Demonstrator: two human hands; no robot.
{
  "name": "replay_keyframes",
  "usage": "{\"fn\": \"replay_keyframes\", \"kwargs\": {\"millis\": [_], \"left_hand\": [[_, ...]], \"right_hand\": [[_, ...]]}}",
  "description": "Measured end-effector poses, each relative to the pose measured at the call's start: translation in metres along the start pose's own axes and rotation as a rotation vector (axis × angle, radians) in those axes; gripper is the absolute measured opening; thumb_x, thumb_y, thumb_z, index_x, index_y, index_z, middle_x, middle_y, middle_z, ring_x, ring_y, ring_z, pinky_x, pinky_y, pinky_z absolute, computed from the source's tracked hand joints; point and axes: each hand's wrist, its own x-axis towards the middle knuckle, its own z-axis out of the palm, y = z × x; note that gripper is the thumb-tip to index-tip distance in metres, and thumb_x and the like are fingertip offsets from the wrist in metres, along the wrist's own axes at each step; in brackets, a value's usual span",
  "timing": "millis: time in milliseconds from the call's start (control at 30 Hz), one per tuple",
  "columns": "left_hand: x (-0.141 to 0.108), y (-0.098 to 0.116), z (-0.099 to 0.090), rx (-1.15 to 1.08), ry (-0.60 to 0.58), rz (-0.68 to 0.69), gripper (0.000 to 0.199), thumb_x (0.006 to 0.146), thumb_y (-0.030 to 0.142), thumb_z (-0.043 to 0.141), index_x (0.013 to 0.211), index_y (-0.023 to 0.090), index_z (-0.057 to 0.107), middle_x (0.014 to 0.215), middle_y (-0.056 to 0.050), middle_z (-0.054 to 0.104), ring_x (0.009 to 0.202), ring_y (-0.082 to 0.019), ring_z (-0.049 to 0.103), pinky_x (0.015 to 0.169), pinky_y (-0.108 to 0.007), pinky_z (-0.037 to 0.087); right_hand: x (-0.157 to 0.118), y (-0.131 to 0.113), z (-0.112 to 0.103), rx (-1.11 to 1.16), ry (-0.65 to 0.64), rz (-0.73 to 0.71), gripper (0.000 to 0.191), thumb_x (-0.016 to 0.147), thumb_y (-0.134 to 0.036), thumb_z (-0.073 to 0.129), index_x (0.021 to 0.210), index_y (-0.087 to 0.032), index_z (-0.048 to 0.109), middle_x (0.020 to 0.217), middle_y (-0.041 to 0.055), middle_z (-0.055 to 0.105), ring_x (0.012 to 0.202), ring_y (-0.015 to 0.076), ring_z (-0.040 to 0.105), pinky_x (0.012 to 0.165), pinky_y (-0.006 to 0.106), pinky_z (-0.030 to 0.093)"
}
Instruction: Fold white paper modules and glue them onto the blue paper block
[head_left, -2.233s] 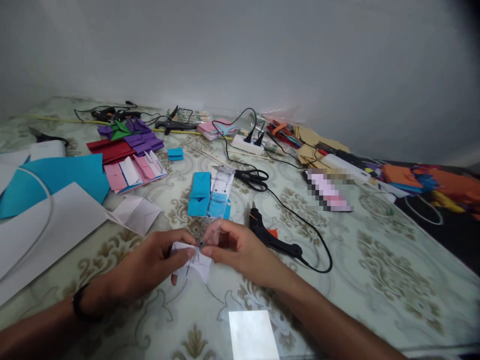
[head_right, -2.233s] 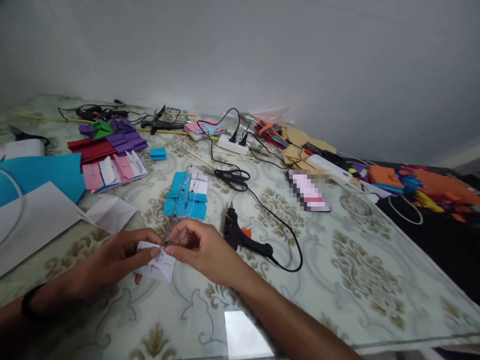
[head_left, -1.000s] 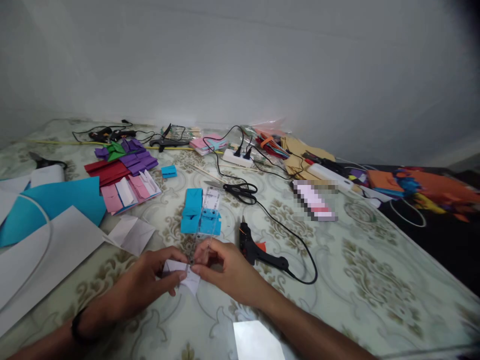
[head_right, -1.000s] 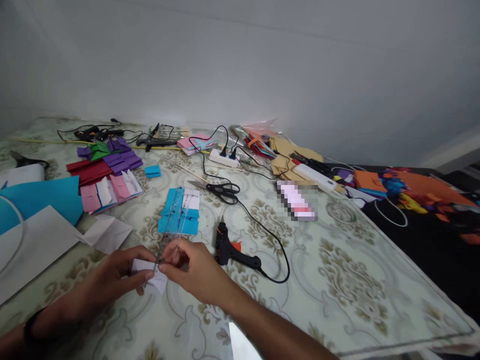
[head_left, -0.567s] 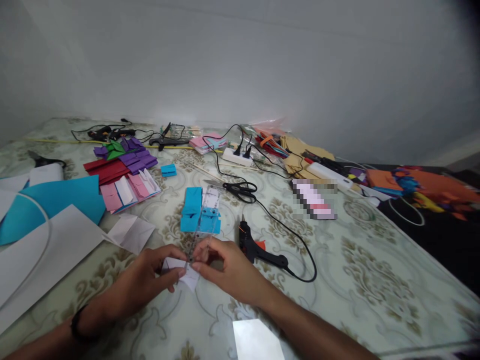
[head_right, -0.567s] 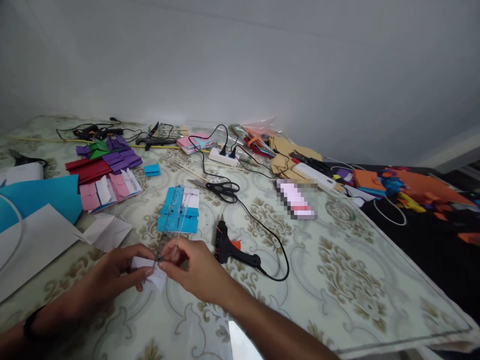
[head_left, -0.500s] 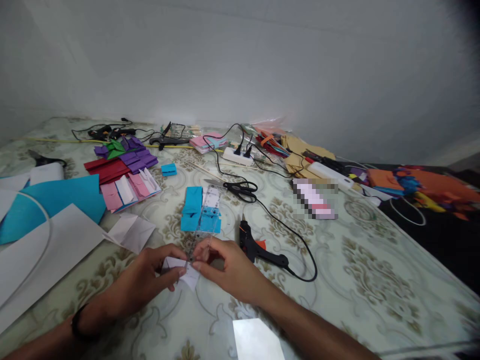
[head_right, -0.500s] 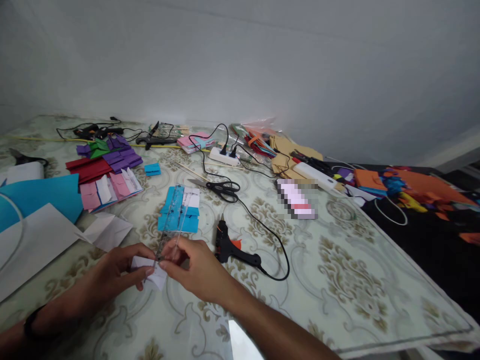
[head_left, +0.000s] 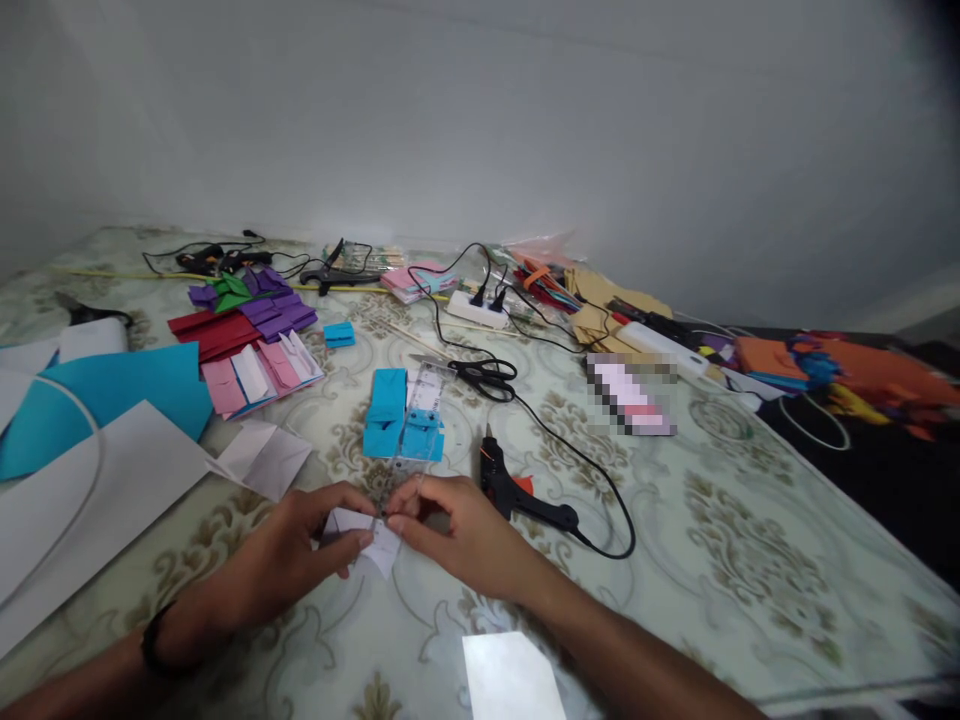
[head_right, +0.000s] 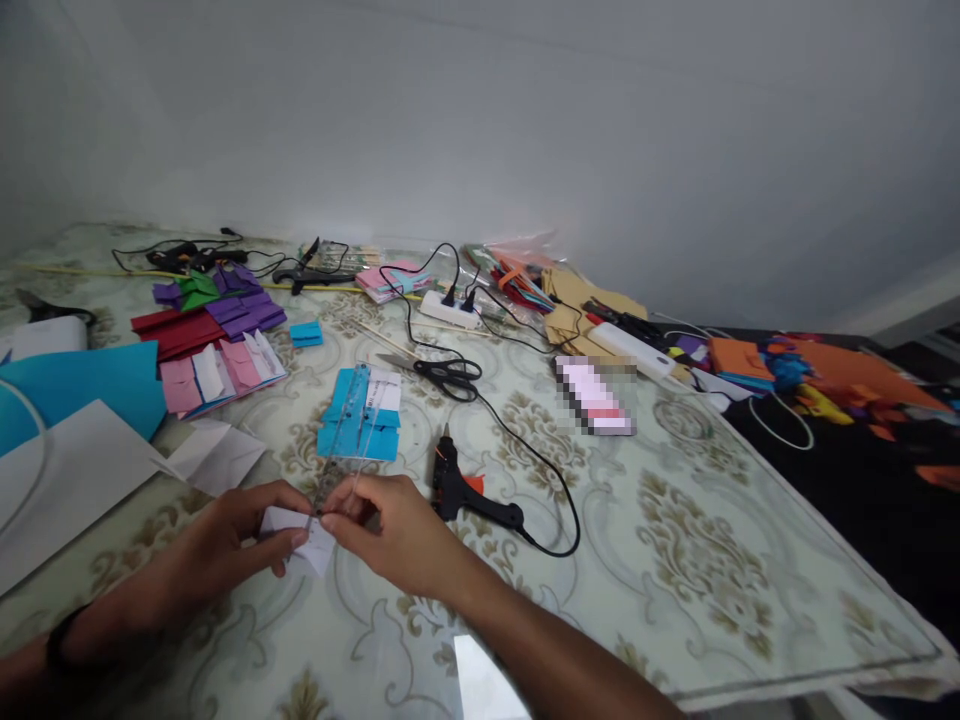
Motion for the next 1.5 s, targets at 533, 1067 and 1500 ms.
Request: {"fn": "replay_keyframes", "kwargs": {"millis": [533, 1067, 1500], "left_hand": [[0.001, 0.008, -0.002, -0.225, -0.055, -0.03, 0.026, 0.1, 0.043, 0.06, 0.106, 0.021, 0.071, 0.085, 0.0, 0.066, 0.069, -0.015, 0.065, 0.063, -0.025, 0.061], [-0.002, 0.013, -0.001, -0.194, -0.07, -0.019, 0.027, 0.1, 0.041, 0.058, 0.118, 0.021, 0.064, 0.079, 0.001, 0.066, 0.066, -0.015, 0.064, 0.057, -0.024, 0.047], [-0.003, 0.016, -0.001, -0.085, -0.035, -0.016, 0.026, 0.101, 0.039, 0.056, 0.118, 0.023, 0.065, 0.075, 0.003, 0.061, 0.062, -0.013, 0.055, 0.054, -0.023, 0.038]], "right_hand": [[0.002, 0.004, -0.002, 0.161, -0.016, 0.068, 0.024, 0.093, -0.044, 0.07, 0.096, -0.02, 0.069, 0.073, -0.0025, 0.06, 0.068, 0.015, 0.056, 0.064, 0.028, 0.043], [0.001, 0.008, 0.002, 0.256, -0.068, 0.13, 0.041, 0.089, -0.06, 0.073, 0.097, -0.02, 0.068, 0.074, -0.0011, 0.066, 0.069, 0.0164, 0.064, 0.069, 0.03, 0.05], [0.001, 0.009, 0.002, 0.258, -0.074, 0.131, 0.035, 0.092, -0.054, 0.072, 0.097, -0.019, 0.068, 0.074, -0.0009, 0.067, 0.071, 0.0163, 0.064, 0.07, 0.031, 0.05]]}}
